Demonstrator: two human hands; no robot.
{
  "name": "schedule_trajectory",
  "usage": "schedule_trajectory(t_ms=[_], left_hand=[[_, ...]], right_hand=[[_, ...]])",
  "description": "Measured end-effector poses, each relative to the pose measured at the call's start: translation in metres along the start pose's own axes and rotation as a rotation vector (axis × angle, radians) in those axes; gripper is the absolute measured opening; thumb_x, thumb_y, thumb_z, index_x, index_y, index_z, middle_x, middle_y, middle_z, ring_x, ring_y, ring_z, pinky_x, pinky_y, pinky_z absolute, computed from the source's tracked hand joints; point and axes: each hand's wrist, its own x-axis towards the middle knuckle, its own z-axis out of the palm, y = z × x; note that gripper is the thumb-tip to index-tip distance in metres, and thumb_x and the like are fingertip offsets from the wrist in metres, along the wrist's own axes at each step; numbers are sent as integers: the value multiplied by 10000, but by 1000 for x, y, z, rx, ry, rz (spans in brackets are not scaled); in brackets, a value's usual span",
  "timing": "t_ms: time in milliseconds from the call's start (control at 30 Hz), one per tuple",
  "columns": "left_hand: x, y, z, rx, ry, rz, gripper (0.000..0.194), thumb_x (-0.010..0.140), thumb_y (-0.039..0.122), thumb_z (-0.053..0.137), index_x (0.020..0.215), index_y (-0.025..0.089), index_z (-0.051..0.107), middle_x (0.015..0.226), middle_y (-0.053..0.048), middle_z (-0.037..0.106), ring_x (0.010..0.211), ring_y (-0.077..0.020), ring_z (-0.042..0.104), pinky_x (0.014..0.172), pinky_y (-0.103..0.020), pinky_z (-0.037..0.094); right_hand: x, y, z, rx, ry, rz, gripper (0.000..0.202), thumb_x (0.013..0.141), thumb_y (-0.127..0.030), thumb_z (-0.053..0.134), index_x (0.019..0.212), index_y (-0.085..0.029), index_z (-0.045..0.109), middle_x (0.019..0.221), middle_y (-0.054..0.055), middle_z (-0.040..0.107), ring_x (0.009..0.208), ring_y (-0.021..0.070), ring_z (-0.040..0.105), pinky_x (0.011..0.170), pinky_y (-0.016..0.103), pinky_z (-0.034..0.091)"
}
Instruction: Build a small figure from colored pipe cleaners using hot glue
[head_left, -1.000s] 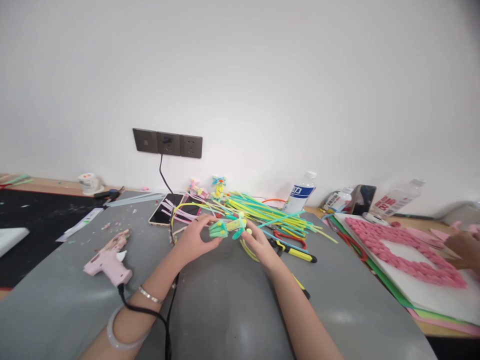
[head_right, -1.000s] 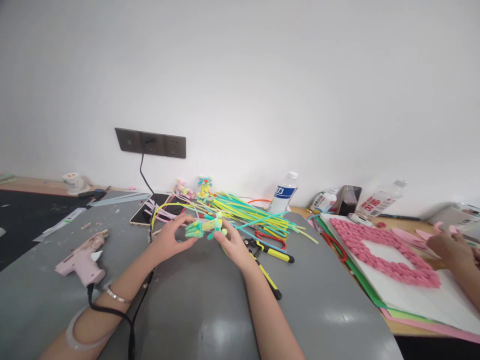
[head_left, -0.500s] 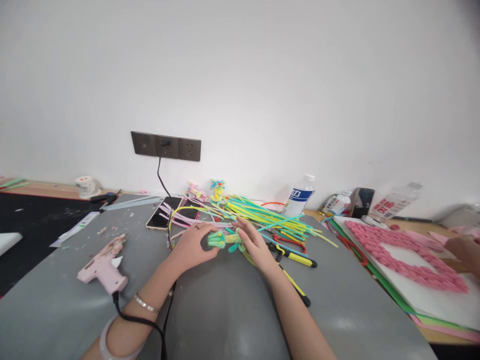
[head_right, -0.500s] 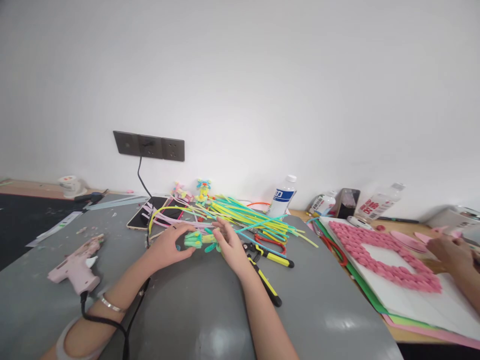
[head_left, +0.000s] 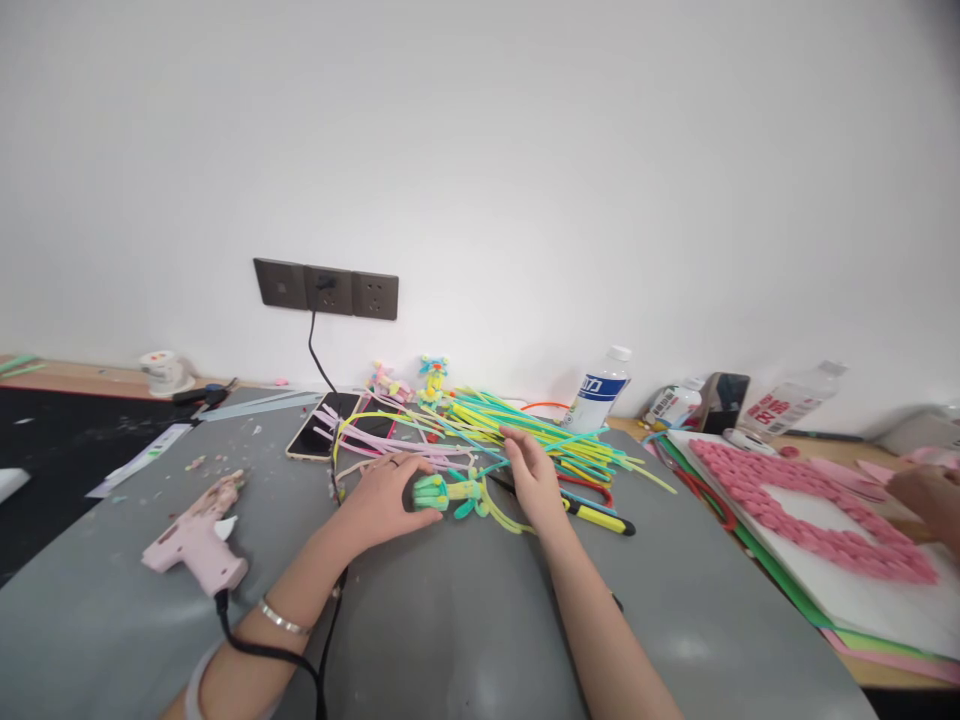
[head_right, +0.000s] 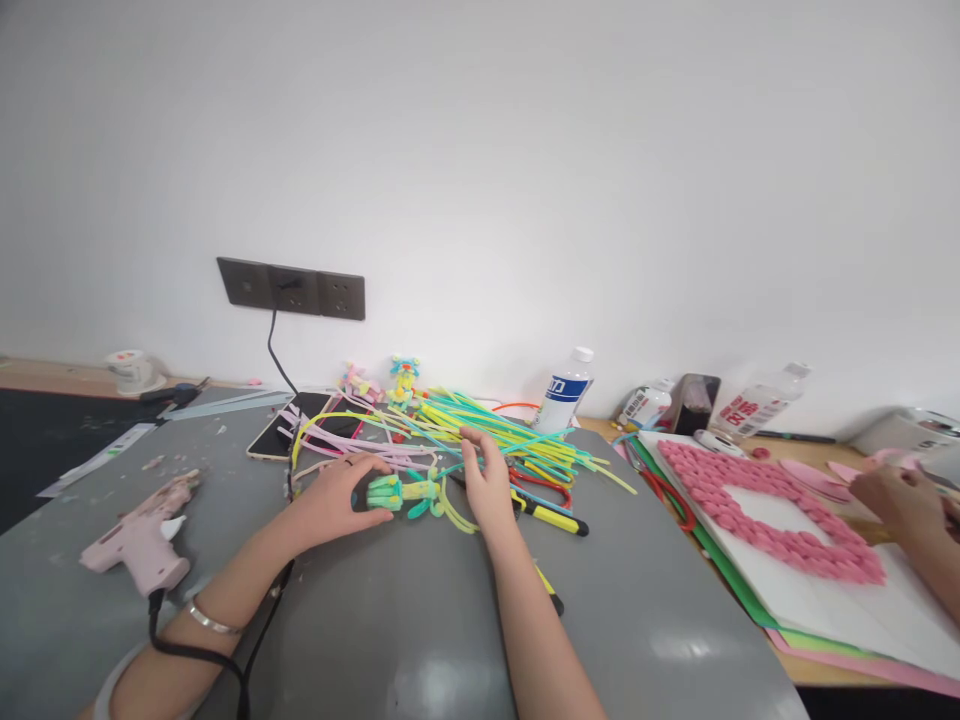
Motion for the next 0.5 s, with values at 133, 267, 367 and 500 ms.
schedule_trajectory(t_ms=[133, 267, 367, 500], left_hand=[[3, -2, -2, -145, 47, -58, 346, 803, 435, 706, 1075, 236, 627, 1134, -65, 716, 1064, -282, 656, 907, -404, 500], [9, -4, -9, -249, 140, -139, 239, 923, 425, 521, 921, 211, 629, 964, -66, 739, 936, -244, 693, 692, -307, 526], [11, -4, -13, -367, 194, -214, 302, 912, 473, 519, 778, 210, 580, 785, -48, 742, 766, -218, 710, 615, -284, 516], [11, 2, -17, -686, 143, -395, 402, 864, 604, 532, 752, 226, 454, 489, 30, 650, 332, -139, 544, 385, -228, 394]], right_hand=[[13, 7, -5, -98, 40, -49, 291, 963, -399, 423, 1027, -199, 626, 1119, 142, 696, 1120, 287, 628, 992, 471, 468], [31, 9, 1, -259, -17, -106, 236, 912, -256, 433, 990, -187, 645, 1040, 131, 707, 1017, 282, 643, 925, 440, 473], [50, 8, 9, -409, -57, -141, 221, 836, -148, 478, 920, -200, 676, 1003, 109, 712, 1004, 284, 622, 911, 422, 427], [68, 10, 16, -574, -59, -142, 211, 834, -115, 506, 871, -208, 692, 953, 87, 723, 961, 276, 612, 860, 402, 365]])
